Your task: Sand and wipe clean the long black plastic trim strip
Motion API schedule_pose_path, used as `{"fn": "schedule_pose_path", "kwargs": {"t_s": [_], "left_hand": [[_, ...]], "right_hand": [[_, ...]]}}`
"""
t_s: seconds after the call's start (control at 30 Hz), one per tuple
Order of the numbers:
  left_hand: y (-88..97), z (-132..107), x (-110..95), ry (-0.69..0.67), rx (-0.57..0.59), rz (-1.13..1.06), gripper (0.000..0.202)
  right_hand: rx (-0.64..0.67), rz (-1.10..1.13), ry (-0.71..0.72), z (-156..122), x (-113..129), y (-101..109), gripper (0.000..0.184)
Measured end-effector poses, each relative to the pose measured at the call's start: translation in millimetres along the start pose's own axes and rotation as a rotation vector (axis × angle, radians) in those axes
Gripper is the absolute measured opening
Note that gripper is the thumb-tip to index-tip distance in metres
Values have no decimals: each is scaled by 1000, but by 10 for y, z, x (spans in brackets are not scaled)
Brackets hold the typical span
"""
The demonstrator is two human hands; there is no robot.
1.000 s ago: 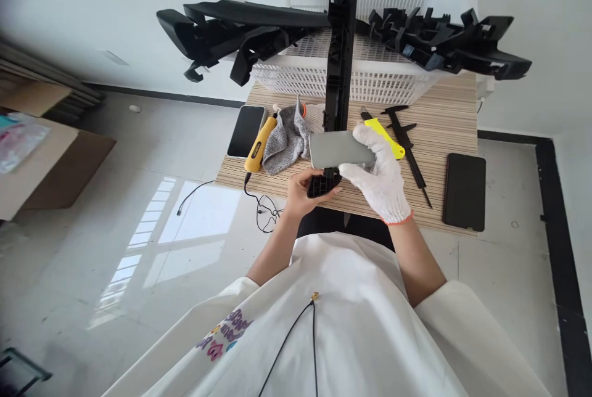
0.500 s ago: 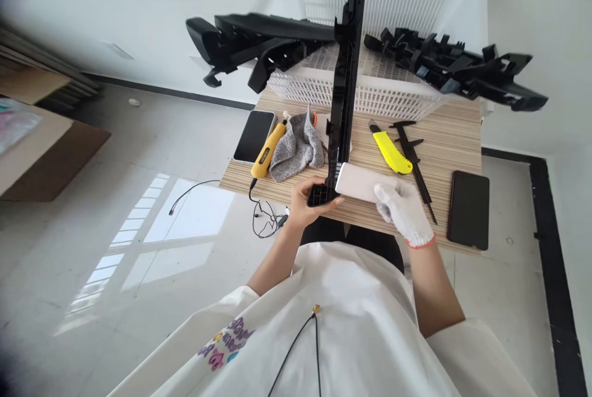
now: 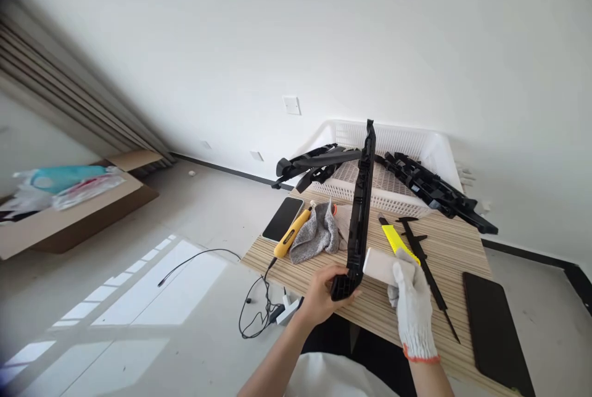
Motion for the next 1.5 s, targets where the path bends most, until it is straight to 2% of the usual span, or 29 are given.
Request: {"fn": "schedule_pose_path", "kwargs": {"t_s": [0.13, 0.23, 0.33, 0.43, 0.53, 0.7, 0.83, 1.0, 1.23, 1.5], "left_hand": [[41, 46, -108, -112, -49, -102, 31], [55, 41, -107, -108, -52, -80, 27], [24, 12, -90, -86, -10, -48, 28], [-29, -12, -27, -32, 36, -23, 32], [-70, -21, 40, 21, 67, 25, 32], [-110, -18, 67, 49, 107, 69, 31], [-83, -17, 41, 1, 70, 114, 32], [-63, -6, 16, -83, 26, 126, 37], [-104, -17, -7, -97, 31, 131, 36], [-110, -13, -63, -104, 77, 156, 33]], "right_hand": [[93, -17, -24, 40, -129, -63, 61], [184, -122, -37, 45, -256, -84, 66], [208, -74, -39, 45, -294, -57, 74], [165, 26, -33, 56, -242, -2, 84], [63, 16, -7, 71, -177, 99, 90], [-68, -93, 19, 67, -147, 220, 82], [-12, -59, 30, 104, -176, 148, 69], [97, 38, -43, 168, -321, 44, 71], [34, 84, -131, 124, -362, 115, 80], [66, 69, -177, 106, -343, 96, 84]]}}
Point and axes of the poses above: each hand's wrist, its own z-axis towards the middle knuckle, its own y-axis out of the back of the hand, x = y × z, the point moved 10 cm from there along z, towards the middle knuckle, and after that the axes turned 9 degrees about -z, right-handed, at the moved point
